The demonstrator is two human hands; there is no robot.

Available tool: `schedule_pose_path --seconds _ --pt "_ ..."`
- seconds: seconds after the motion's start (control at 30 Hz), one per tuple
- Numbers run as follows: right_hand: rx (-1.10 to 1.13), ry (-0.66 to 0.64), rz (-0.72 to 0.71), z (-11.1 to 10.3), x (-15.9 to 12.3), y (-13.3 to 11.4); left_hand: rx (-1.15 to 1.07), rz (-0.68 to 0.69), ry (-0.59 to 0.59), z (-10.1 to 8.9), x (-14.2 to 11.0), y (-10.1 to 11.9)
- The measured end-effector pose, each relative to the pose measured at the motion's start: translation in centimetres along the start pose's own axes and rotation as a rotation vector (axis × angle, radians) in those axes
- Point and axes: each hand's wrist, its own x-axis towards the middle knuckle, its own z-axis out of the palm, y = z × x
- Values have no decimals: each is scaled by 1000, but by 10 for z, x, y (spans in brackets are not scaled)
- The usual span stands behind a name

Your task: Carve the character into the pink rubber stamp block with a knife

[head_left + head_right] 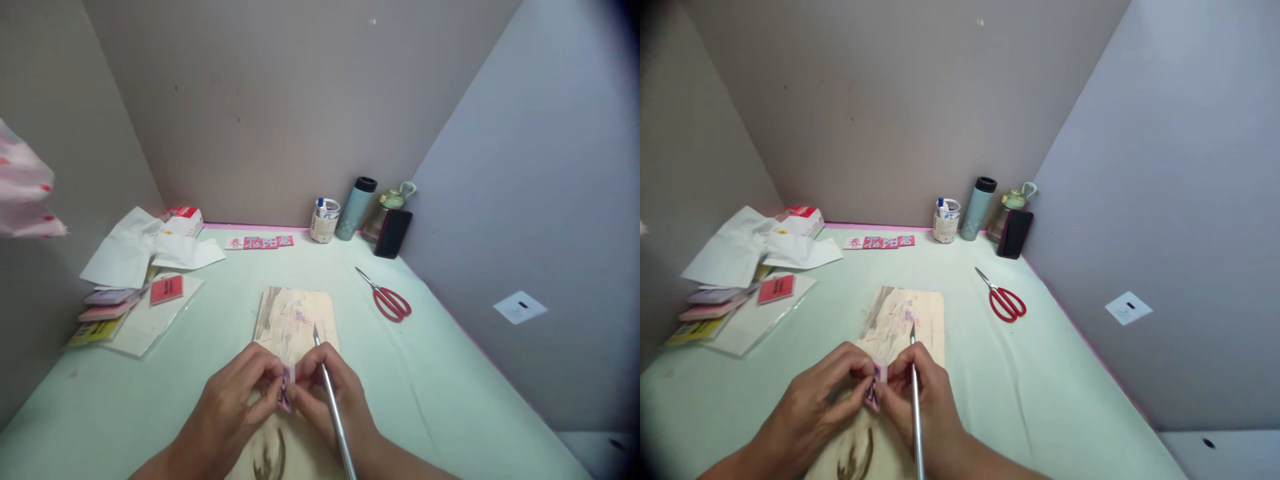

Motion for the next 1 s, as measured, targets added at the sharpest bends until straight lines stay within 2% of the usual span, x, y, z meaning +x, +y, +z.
schedule_pose_path --seconds 0.17,0.37,0.43,0.57,0.83,1.0 --pt "25 -3 7 0 -1 0 -11 -20 7 1 0 1" --pt "56 27 46 -3 4 1 24 106 -1 3 -3 0" --pt "88 34 62 -5 7 2 18 107 -5 3 -3 -1" --pt "151 46 55 -7 9 3 2 45 23 0 -2 1" --pt "265 32 53 -11 8 6 -77 -94 253 -8 2 10" --pt "287 29 36 -13 8 9 -183 -274 262 -10 2 5"
